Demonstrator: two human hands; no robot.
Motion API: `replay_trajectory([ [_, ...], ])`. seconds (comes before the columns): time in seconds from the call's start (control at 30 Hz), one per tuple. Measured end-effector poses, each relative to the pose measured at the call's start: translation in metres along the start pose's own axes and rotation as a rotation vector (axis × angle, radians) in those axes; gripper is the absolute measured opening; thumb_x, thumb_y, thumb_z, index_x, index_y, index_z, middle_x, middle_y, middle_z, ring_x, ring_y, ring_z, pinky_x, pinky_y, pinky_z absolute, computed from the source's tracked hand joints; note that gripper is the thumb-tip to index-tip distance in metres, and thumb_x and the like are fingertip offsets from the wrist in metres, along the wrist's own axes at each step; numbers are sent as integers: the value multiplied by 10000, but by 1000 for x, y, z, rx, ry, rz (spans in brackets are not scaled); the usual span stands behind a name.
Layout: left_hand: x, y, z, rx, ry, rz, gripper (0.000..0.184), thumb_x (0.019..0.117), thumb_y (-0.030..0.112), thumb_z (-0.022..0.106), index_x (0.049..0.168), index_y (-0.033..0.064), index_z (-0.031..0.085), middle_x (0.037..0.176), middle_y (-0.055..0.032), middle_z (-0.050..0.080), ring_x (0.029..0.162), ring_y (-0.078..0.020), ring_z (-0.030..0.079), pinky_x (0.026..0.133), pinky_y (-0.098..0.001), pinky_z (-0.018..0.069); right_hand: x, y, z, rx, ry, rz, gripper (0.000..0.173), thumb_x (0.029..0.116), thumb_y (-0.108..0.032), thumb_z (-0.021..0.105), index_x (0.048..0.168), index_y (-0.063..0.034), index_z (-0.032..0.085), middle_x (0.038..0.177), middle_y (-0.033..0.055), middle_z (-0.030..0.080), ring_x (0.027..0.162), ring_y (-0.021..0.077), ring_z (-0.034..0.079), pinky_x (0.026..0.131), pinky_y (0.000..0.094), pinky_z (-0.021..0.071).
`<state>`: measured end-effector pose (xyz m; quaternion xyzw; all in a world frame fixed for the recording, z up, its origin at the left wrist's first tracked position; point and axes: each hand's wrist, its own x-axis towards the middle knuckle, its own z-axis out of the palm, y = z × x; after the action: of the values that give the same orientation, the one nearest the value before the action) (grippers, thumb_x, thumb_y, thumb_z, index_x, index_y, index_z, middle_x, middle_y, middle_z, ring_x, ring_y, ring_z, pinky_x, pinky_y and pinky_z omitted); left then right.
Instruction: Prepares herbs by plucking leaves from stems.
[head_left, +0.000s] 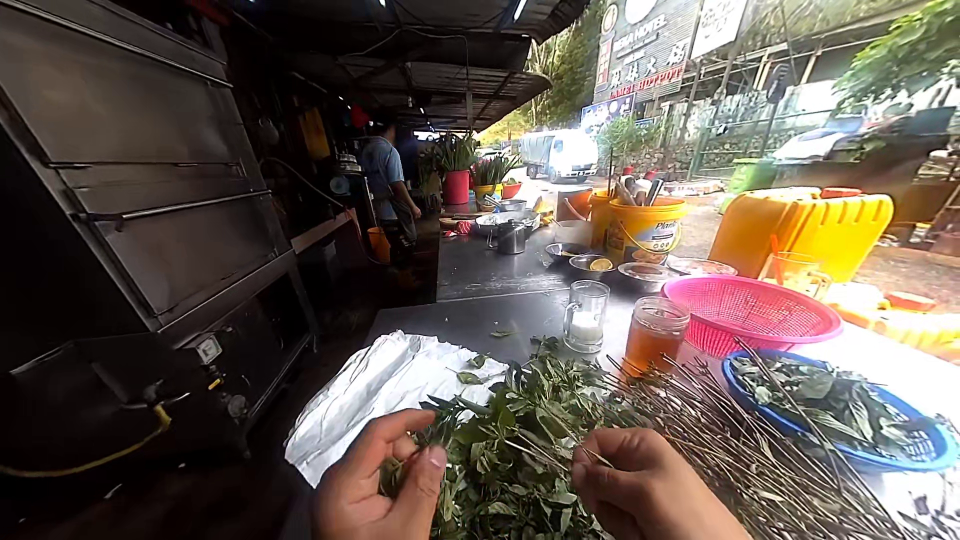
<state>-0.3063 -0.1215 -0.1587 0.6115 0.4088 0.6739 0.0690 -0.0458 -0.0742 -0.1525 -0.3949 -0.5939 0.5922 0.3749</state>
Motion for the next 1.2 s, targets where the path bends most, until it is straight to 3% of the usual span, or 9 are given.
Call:
replay_trajectory([
  [0.27,-14,-7,21,367,-156,324,190,935,170,670,1057,112,803,659,-2,574,601,-83,528,554,-227,442,2,2,3,-37,-51,27,128,941,-83,658,816,-87,687,645,35,650,429,64,490,385,216,380],
  [0.53,-17,-14,26,635,-187,240,190,909,188,622,836,142,791,645,11,580,598,-105,574,525,-274,469,1,5,6,-222,12,-39,100,893,-136,689,796,-114,678,606,8,613,448,99,519,419,279,425],
  [0.63,-21,-8,37,778,-125,193,186,838,180,617,657,156,655,604,19,557,556,-124,576,467,-300,444,-4,5,13,-338,24,-119,92,891,-156,700,806,-121,694,607,-15,608,480,100,546,453,309,454],
  [0.73,-20,-10,41,853,38,127,179,777,171,626,611,130,574,588,3,535,516,-142,556,437,-329,424,-5,6,23,-312,17,-135,105,900,-138,688,800,-110,696,598,-14,598,479,99,535,456,312,439],
  [0.83,-5,-18,20,637,162,-30,125,760,114,652,649,116,595,596,51,538,513,-36,497,460,-233,402,-6,2,22,-144,39,-69,134,920,-82,655,792,-99,692,598,2,606,446,80,500,414,261,406],
  [0.93,7,-16,-11,128,-94,-218,94,834,96,645,844,108,738,701,74,651,591,-6,584,517,-192,487,-5,-3,16,9,52,-11,155,944,-55,626,805,-82,690,612,21,615,417,56,451,382,220,357],
  [0.97,9,-16,-15,7,-177,-256,155,852,117,646,953,92,761,705,72,606,580,-24,534,507,-205,443,-4,-3,15,44,48,3,161,948,-53,622,804,-79,689,612,25,614,411,50,439,374,212,346],
  [1.07,6,-14,-9,-119,-227,-202,309,865,170,706,1149,51,732,663,86,500,530,-15,434,470,-183,373,-2,-2,11,81,14,23,161,945,-53,620,798,-79,683,609,27,611,408,45,434,368,203,335],
  [1.2,-4,-9,11,-55,-205,-75,250,889,137,737,1108,16,759,706,52,600,569,2,484,509,-167,416,-1,2,12,75,-56,29,160,947,-62,630,800,-86,686,626,22,627,418,36,443,373,196,335],
])
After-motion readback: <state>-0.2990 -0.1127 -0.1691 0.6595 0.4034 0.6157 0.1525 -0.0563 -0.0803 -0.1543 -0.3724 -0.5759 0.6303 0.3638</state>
